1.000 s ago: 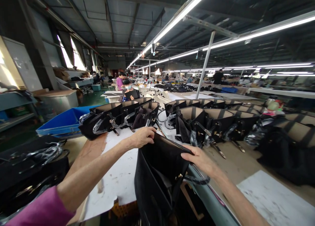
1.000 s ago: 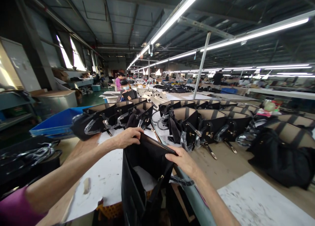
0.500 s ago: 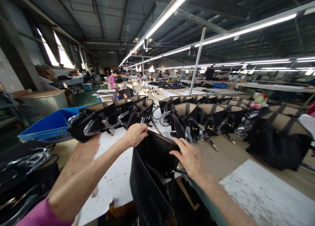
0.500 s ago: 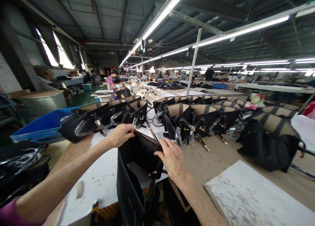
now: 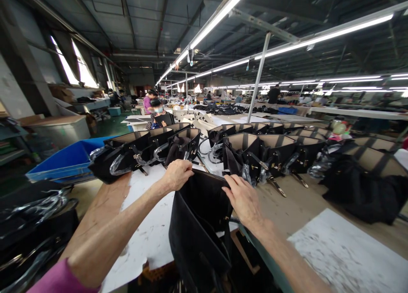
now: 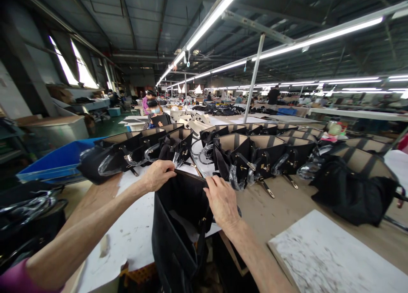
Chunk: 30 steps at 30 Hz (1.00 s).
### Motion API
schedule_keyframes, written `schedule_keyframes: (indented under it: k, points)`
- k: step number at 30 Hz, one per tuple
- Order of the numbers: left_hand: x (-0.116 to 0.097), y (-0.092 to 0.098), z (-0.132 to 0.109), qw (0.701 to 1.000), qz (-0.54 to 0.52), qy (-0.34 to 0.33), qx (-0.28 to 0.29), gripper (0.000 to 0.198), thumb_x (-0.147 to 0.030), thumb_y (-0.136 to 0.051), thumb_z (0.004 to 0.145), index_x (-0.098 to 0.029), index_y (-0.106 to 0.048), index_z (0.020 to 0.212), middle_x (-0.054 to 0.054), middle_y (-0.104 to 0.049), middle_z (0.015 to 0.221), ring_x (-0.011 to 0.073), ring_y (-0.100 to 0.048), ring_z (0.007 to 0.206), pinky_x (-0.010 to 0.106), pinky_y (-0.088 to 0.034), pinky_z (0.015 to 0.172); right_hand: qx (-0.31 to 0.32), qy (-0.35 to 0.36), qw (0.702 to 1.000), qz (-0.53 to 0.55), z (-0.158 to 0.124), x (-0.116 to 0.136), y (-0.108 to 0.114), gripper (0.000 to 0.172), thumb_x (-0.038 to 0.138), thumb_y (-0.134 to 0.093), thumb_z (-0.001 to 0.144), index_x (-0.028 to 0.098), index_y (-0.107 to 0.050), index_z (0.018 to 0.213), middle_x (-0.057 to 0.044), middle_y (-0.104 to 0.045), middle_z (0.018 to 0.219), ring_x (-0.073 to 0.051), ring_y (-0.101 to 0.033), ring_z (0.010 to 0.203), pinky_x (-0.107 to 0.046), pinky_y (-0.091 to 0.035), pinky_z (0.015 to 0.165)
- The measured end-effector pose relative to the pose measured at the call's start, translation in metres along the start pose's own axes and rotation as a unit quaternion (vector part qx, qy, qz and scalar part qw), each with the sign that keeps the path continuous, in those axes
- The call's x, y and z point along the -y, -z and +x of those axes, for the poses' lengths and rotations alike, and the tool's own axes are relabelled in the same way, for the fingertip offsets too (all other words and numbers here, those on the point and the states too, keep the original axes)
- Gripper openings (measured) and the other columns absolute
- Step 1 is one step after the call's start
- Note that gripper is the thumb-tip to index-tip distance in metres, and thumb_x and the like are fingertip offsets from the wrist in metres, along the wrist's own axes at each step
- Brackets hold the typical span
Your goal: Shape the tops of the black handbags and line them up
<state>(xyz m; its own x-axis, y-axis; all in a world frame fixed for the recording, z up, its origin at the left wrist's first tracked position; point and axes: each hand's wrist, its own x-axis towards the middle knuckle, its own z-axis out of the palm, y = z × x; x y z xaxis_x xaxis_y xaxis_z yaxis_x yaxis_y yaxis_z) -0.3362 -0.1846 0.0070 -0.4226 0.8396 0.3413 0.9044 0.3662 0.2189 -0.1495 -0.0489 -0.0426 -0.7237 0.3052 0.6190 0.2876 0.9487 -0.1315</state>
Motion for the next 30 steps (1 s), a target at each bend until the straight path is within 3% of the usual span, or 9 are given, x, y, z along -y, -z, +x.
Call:
schedule_keyframes:
  k: [7, 14, 24, 30]
  points:
    - [-0.003, -0.003, 0.001, 0.996, 0.068, 0.048, -0.014, 0.014, -0.024, -0.046, 0.072, -0.019, -0.057, 0.064, 0.001, -0.059, 0.068, 0.0148, -0.054, 0.068, 0.024, -0.032, 0.057, 0.03, 0.053, 0.997, -0.054, 0.003, 0.012, 0.002, 0.033, 0.031, -0.059, 0.076, 0.02, -0.049, 0.105, -0.006, -0.056, 0.091, -0.022, -0.053, 0.083, -0.034, -0.043, 0.071]
    - [-0.015, -0.002, 0.0, 0.99, 0.119, 0.077, -0.009, 0.019, -0.025, -0.043, 0.074, -0.019, -0.059, 0.068, 0.004, -0.062, 0.073, 0.0183, -0.057, 0.073, 0.025, -0.034, 0.058, -0.007, 0.015, 0.997, -0.077, 0.003, 0.006, -0.008, 0.024, 0.028, -0.054, 0.08, 0.018, -0.052, 0.101, -0.007, -0.057, 0.085, -0.023, -0.053, 0.081, -0.034, -0.041, 0.068]
    - [-0.011, -0.002, 0.001, 0.993, 0.093, 0.068, -0.016, 0.016, -0.025, -0.044, 0.072, -0.019, -0.056, 0.063, 0.002, -0.061, 0.069, 0.0171, -0.055, 0.069, 0.025, -0.031, 0.057, -0.02, -0.039, 0.994, 0.103, 0.013, -0.006, -0.021, 0.015, 0.027, -0.048, 0.083, 0.019, -0.06, 0.087, -0.004, -0.061, 0.087, -0.019, -0.054, 0.083, -0.029, -0.04, 0.074]
    - [0.004, -0.004, 0.001, 0.999, 0.009, 0.042, -0.018, 0.014, -0.027, -0.05, 0.071, -0.019, -0.052, 0.059, -0.002, -0.055, 0.06, 0.0119, -0.049, 0.062, 0.022, -0.03, 0.055, 0.065, -0.122, 0.954, 0.267, 0.031, -0.018, -0.019, 0.013, 0.029, -0.054, 0.075, 0.021, -0.063, 0.078, 0.001, -0.063, 0.076, -0.017, -0.056, 0.073, -0.026, -0.038, 0.069]
